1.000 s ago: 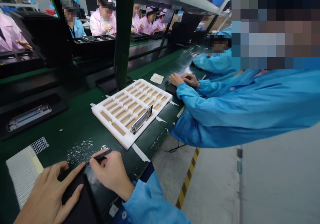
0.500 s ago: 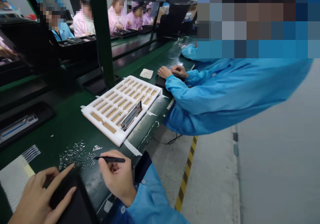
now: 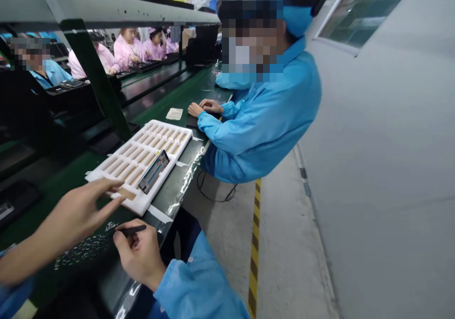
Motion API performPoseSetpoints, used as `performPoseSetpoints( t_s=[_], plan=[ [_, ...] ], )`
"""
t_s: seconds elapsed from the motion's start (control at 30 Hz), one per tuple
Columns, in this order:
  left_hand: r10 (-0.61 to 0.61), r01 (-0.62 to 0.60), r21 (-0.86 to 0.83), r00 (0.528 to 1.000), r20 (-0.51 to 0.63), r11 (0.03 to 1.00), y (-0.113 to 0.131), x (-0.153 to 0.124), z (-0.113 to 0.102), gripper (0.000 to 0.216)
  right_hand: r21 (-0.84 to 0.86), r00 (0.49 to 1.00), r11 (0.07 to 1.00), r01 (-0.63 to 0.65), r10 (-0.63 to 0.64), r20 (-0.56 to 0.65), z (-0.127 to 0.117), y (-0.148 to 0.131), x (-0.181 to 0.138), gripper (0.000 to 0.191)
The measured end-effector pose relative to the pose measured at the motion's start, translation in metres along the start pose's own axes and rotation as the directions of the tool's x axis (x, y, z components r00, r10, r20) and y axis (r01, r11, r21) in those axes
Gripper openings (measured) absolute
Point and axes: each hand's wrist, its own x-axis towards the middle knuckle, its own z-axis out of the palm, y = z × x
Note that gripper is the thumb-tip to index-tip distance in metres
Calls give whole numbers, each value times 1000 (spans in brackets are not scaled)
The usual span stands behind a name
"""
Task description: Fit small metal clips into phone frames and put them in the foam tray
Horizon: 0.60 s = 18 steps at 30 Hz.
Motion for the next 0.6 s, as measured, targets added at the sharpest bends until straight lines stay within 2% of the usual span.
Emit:
performPoseSetpoints(
  t_s=[0.07, 0.13, 0.23, 0.3, 0.37, 0.47, 0.53, 0.6],
  plan=[
    [-22, 22, 6, 1000, 9, 1000, 10, 53, 19, 43, -33, 1000, 999, 11, -12, -8, 0, 2, 2, 19],
    [-54, 54, 12, 998, 10, 998, 19, 87, 41, 40, -66, 1000, 998, 24, -25, -19, -1, 4, 5, 18],
    [-101, 102, 11, 995, -16, 995, 28, 110, 67, 36, -101, 998, 994, 51, -53, -21, -2, 8, 8, 17],
    [-129, 129, 2, 991, -43, 992, 29, 114, 73, 33, -114, 998, 992, 63, -65, -13, -2, 9, 9, 16],
    [-140, 140, -12, 987, -78, 990, 29, 113, 68, 30, -120, 998, 990, 67, -69, -11, -2, 10, 10, 16],
    [-120, 114, -45, 977, -178, 992, 28, 100, 40, 24, -126, 998, 990, 58, -60, -15, -4, 10, 9, 18],
    [-102, 87, -67, 957, -270, 994, 26, 79, 13, 24, -123, 999, 991, 47, -49, -10, -5, 10, 8, 19],
    [-87, 60, -88, 933, -349, 994, 22, 46, -13, 27, -115, 999, 993, 38, -38, 3, -5, 10, 7, 19]
  ],
)
